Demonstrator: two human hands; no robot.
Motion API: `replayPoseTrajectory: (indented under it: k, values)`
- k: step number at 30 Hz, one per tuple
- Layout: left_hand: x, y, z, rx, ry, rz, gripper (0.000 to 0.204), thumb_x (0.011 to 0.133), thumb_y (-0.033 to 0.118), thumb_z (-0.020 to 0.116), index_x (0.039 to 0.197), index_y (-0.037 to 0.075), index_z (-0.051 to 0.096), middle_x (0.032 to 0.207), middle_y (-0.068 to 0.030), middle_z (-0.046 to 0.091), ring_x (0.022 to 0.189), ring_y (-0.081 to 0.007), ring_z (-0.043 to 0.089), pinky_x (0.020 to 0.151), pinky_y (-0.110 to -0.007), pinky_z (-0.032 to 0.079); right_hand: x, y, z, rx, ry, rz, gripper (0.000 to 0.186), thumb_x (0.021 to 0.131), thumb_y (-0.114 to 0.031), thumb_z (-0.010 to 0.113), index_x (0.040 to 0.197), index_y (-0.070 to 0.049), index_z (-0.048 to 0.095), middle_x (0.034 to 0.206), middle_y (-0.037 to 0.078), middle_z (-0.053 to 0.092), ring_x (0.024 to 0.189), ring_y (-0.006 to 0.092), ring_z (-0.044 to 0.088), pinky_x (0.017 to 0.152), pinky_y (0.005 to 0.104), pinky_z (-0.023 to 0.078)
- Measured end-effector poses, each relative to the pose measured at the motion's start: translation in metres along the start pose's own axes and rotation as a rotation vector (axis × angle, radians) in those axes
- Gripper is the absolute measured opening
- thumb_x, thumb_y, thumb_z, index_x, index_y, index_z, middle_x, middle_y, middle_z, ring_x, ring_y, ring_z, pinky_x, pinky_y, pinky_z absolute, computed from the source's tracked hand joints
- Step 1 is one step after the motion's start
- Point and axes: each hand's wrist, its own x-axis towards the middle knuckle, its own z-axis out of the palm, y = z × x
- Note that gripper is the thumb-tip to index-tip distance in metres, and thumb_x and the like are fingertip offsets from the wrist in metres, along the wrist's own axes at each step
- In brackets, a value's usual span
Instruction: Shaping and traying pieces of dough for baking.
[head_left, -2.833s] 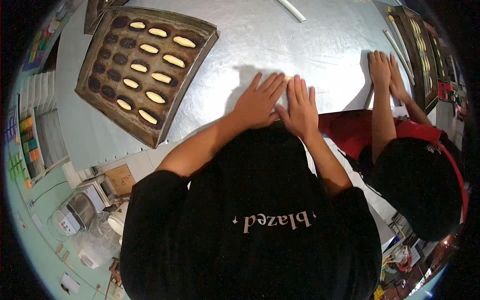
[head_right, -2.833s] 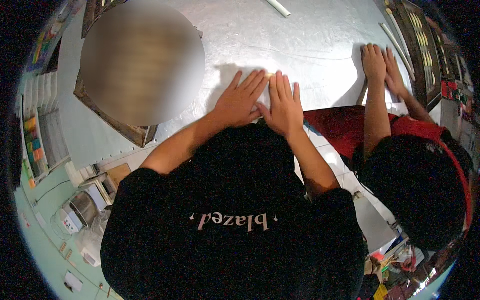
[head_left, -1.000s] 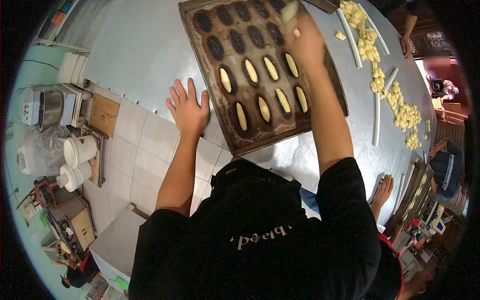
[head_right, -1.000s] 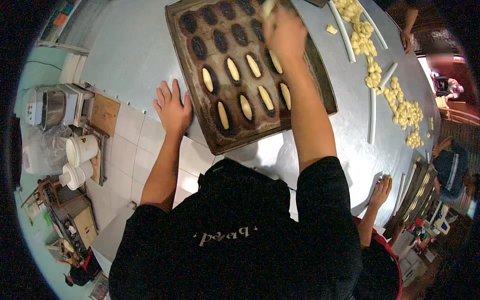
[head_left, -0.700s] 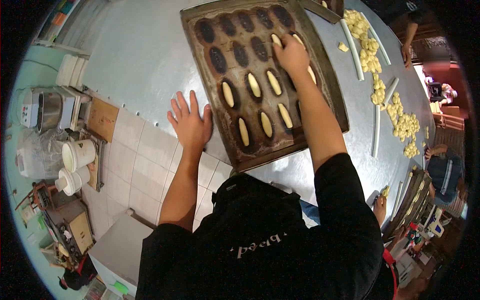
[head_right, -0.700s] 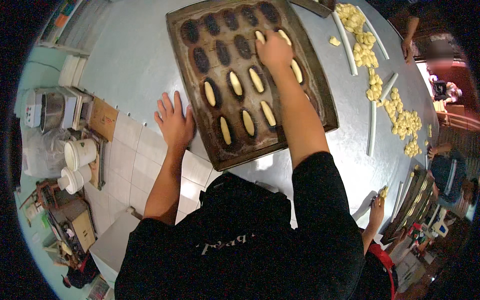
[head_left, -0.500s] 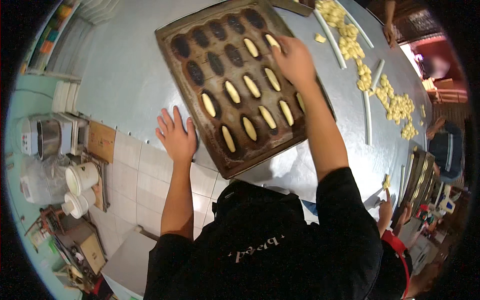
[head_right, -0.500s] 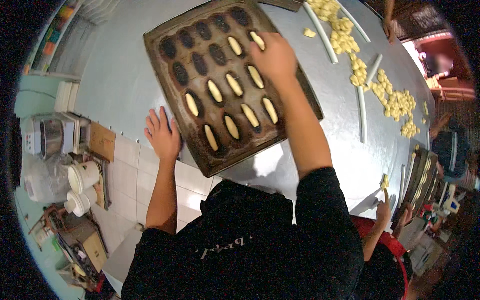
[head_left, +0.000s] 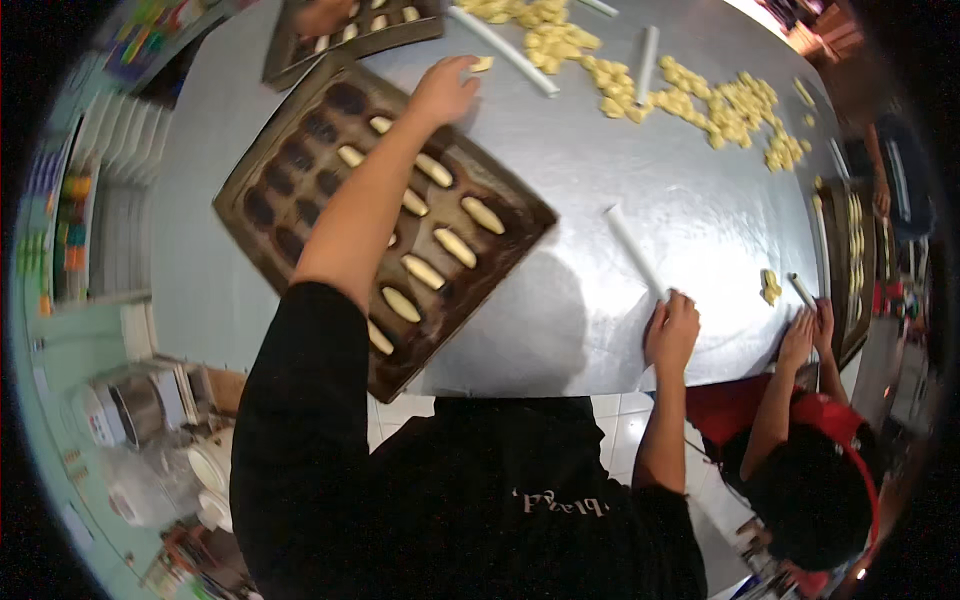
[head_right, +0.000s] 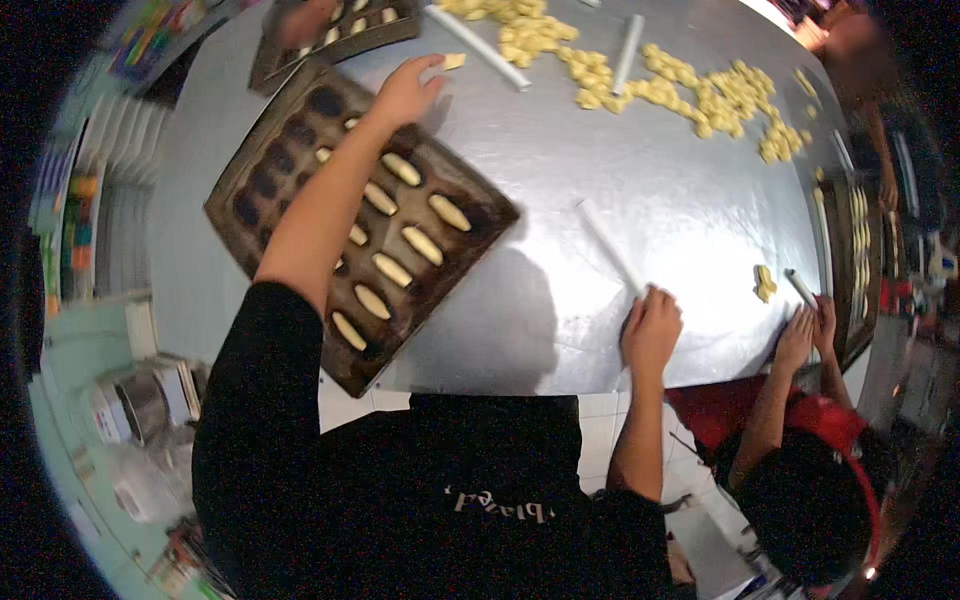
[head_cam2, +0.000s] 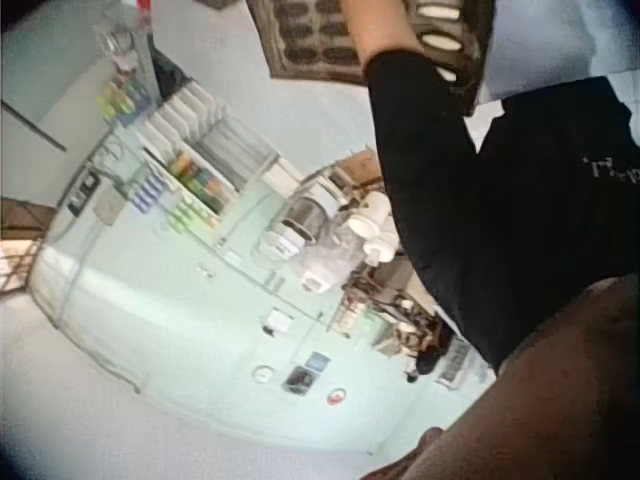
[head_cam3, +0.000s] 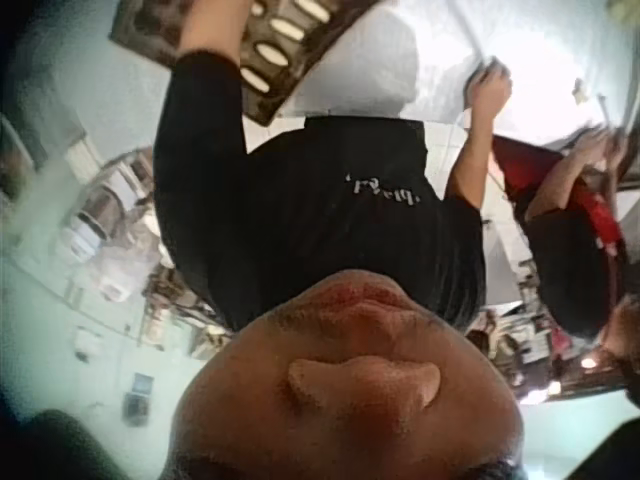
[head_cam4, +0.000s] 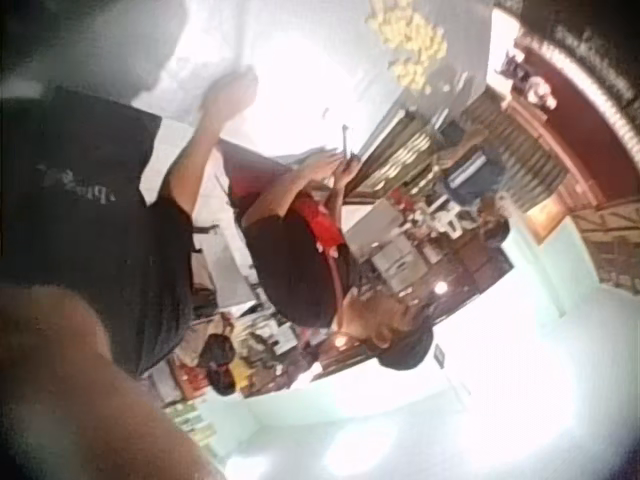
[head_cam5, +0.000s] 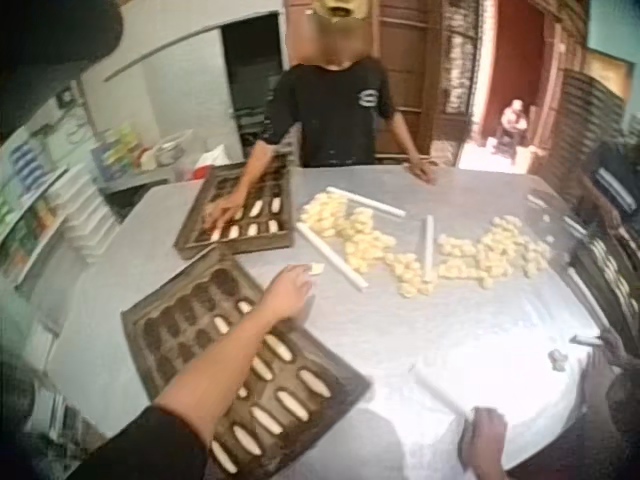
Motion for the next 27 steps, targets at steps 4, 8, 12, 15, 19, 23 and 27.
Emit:
replayPoseTrajectory:
  k: [4,8,12,15,19,23,27]
  values:
    - [0.063,-0.045,0.073,0.306,-0.111,0.001,0.032,0.083,0.012,0.057,0.114,0.006,0.065,0.121,-0.0193,0.059,0.111,-0.0362,0.056,0.098,-0.042,0.045,-0.07,-0.003,-0.026,0.332,-0.108,0.103,0.029,0.085,0.001,0.054,0.115,0.0,0.054,0.113,0.023,0.055,0.106,0.0421,0.051,0.094,0.0463,0.042]
    - [0.077,0.005,0.058,0.458,-0.453,-0.224,0.034,0.088,0.015,0.056,0.121,0.009,0.064,0.127,-0.0198,0.057,0.111,-0.0362,0.058,0.095,-0.042,0.046,-0.104,-0.004,-0.045,0.313,-0.175,0.124,0.029,0.092,-0.002,0.049,0.121,0.002,0.05,0.116,0.022,0.054,0.109,0.0371,0.052,0.092,0.0406,0.042]
    - [0.038,0.073,0.033,0.021,-0.154,-0.055,0.032,0.092,0.02,0.059,0.122,0.011,0.064,0.102,-0.0152,0.069,0.086,-0.0287,0.067,0.075,-0.037,0.052,-0.1,0.006,-0.047,0.656,-0.14,0.482,0.027,0.099,-0.011,0.043,0.121,0.003,0.049,0.101,0.011,0.055,0.091,0.0217,0.053,0.082,0.0319,0.043]
    - [-0.046,0.208,0.012,-0.407,-0.411,-0.183,0.029,0.094,0.019,0.058,0.122,0.013,0.065,0.1,-0.0116,0.071,0.088,-0.0207,0.069,0.076,-0.031,0.053,-0.079,0.021,-0.045,0.997,-0.147,0.629,0.03,0.1,-0.016,0.045,0.123,0.002,0.047,0.09,0.002,0.052,0.079,0.0097,0.047,0.073,0.0238,0.041]
    - [-0.202,0.258,0.09,-0.114,-0.365,0.487,0.036,0.092,0.021,0.058,0.123,0.003,0.061,0.133,-0.0114,0.057,0.123,-0.0253,0.054,0.105,-0.04,0.04,-0.054,0.021,-0.035,1.464,-0.122,0.583,0.031,0.101,-0.017,0.044,0.125,0.002,0.046,0.09,0.003,0.054,0.08,0.0084,0.048,0.075,0.0225,0.041]
    - [-0.253,0.269,0.101,-0.135,-0.599,0.274,0.047,0.087,0.025,0.06,0.13,0.006,0.055,0.147,-0.0135,0.042,0.135,-0.0291,0.039,0.112,-0.056,0.022,-0.039,0.025,-0.042,1.176,-0.187,0.373,0.027,0.1,-0.011,0.047,0.124,-0.001,0.048,0.098,0.005,0.06,0.088,0.0113,0.054,0.084,0.0256,0.044]
    - [-0.235,0.266,0.045,-0.15,-0.175,0.304,0.042,0.084,0.027,0.065,0.123,0.012,0.06,0.139,-0.0123,0.049,0.126,-0.0309,0.048,0.108,-0.052,0.03,-0.034,0.011,-0.07,0.446,-0.475,0.127,0.027,0.092,-0.013,0.057,0.118,-0.004,0.056,0.107,0.009,0.062,0.094,0.0199,0.059,0.086,0.0334,0.046]
